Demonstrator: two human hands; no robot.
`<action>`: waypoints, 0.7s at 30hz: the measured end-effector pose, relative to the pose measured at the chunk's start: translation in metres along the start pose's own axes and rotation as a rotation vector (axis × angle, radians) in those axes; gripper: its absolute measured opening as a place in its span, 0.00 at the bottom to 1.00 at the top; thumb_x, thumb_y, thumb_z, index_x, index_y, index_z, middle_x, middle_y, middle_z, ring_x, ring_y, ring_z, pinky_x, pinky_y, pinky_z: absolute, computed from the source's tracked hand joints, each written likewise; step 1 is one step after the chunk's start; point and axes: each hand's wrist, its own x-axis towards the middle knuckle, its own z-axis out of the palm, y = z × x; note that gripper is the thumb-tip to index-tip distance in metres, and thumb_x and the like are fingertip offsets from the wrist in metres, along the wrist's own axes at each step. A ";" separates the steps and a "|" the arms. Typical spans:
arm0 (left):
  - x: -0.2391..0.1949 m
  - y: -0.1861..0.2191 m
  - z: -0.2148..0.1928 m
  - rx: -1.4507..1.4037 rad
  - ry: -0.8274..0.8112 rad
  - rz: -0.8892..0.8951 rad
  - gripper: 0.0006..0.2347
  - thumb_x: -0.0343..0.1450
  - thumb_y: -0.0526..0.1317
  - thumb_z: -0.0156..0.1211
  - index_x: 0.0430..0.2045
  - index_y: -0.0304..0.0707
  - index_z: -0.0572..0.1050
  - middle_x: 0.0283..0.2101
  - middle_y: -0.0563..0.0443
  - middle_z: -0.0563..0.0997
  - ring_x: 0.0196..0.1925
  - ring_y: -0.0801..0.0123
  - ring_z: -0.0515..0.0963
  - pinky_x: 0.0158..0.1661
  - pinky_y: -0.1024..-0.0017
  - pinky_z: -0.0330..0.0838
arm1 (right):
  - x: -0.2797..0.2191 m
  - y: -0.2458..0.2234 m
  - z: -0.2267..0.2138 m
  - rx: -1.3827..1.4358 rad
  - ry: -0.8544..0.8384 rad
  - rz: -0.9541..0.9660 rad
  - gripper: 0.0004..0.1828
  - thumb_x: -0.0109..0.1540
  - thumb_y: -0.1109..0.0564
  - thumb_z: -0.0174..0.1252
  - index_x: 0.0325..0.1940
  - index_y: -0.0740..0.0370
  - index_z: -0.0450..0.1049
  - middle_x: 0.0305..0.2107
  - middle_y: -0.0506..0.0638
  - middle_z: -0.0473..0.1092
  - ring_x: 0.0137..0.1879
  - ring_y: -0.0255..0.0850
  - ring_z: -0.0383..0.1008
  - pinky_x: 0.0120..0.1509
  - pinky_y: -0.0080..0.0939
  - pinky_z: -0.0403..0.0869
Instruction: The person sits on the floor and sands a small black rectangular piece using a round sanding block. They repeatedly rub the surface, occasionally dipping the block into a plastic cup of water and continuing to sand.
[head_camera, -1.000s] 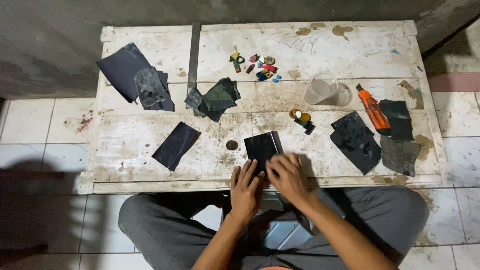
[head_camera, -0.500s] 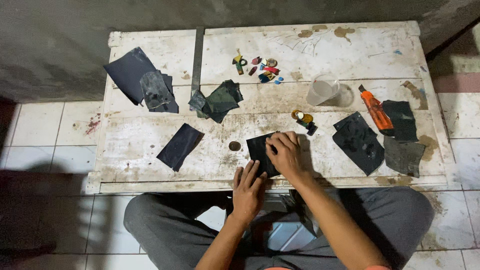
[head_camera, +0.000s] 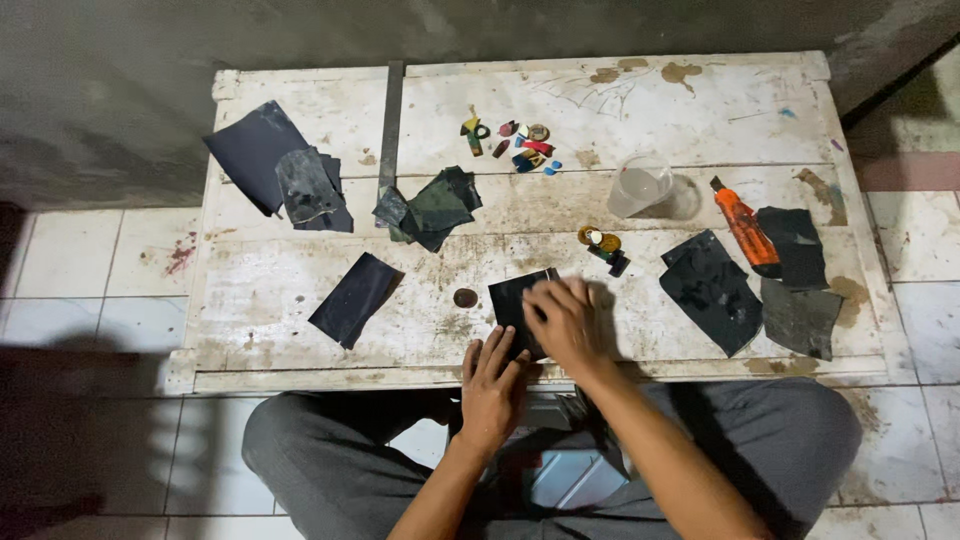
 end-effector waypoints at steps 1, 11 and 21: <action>-0.001 0.001 -0.002 0.005 -0.001 0.001 0.07 0.70 0.40 0.59 0.39 0.46 0.78 0.58 0.44 0.76 0.64 0.53 0.72 0.61 0.51 0.59 | 0.005 -0.001 0.006 0.004 0.002 0.000 0.03 0.61 0.48 0.59 0.34 0.44 0.76 0.33 0.40 0.71 0.46 0.44 0.70 0.45 0.44 0.65; -0.004 -0.003 -0.005 -0.063 -0.116 0.008 0.09 0.72 0.38 0.51 0.43 0.41 0.74 0.66 0.39 0.66 0.69 0.48 0.62 0.64 0.47 0.52 | -0.036 -0.026 -0.037 0.152 -0.084 -0.057 0.04 0.61 0.55 0.58 0.37 0.55 0.76 0.38 0.44 0.72 0.45 0.48 0.65 0.47 0.50 0.63; -0.008 -0.003 -0.002 -0.012 -0.119 -0.070 0.11 0.71 0.41 0.52 0.47 0.52 0.75 0.68 0.33 0.59 0.71 0.32 0.53 0.61 0.38 0.50 | 0.021 -0.010 0.022 0.135 0.059 -0.062 0.04 0.57 0.60 0.65 0.36 0.55 0.79 0.36 0.46 0.72 0.44 0.47 0.64 0.47 0.47 0.64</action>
